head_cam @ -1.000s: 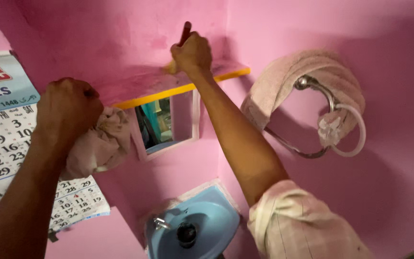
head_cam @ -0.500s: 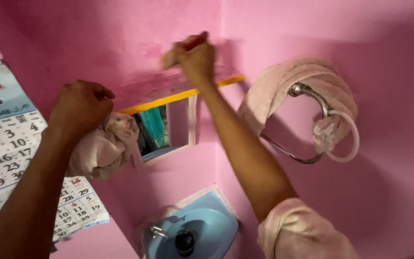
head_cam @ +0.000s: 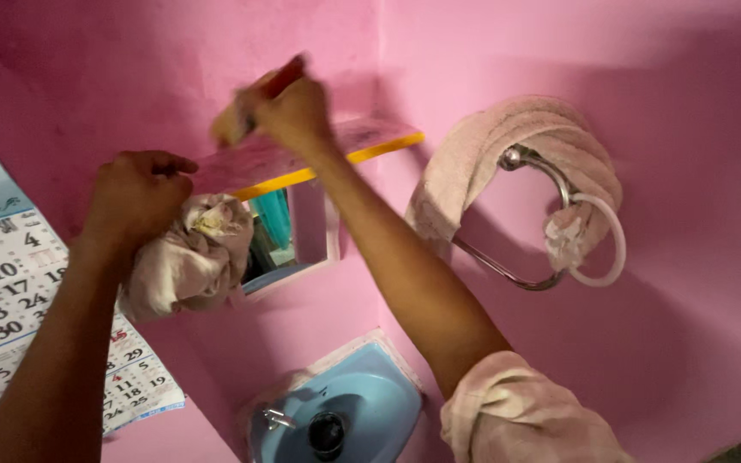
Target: The person scrubs a pink wall above a yellow shelf using a brush and a cloth. They then wipe the shelf and the wall with a cloth, rinse the cloth in a sink, and continue scrubbing the wall with a sponge.
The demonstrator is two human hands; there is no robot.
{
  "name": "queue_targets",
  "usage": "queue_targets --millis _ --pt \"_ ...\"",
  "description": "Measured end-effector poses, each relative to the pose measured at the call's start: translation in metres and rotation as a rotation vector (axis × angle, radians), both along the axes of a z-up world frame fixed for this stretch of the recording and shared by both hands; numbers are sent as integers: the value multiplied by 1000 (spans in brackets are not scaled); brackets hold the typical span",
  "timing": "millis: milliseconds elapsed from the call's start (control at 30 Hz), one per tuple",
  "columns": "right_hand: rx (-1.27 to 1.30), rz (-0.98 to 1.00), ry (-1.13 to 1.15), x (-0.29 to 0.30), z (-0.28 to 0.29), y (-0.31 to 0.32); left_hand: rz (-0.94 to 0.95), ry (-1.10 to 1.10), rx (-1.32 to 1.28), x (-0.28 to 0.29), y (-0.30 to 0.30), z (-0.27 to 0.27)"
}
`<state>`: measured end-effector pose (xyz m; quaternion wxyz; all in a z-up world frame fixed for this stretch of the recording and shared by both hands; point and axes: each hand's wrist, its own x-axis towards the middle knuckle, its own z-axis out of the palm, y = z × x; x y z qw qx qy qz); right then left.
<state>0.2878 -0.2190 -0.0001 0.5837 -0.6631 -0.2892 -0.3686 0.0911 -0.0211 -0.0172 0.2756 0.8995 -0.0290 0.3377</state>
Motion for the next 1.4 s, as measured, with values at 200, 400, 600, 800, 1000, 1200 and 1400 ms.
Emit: queue_targets --millis 200,400,600,800,1000,1200,1400 --pt "-246 -441 120 37 12 -35 19 -66 281 5 6 -6" --pt "-165 -214 -145 42 -10 -10 21 -27 191 2 1 -4" --pt "-324 -581 -164 60 4 -48 55 11 223 3 0 0" --pt "-197 123 -132 -41 7 -15 3 -15 201 6 3 -5" --pt "-356 -106 -9 -42 10 -26 82 -39 265 3 -3 -10" --pt "-87 143 102 -64 20 -46 155 -53 341 7 -5 -10" --pt "-263 -65 106 -49 0 -77 180 12 333 8 -4 -6"
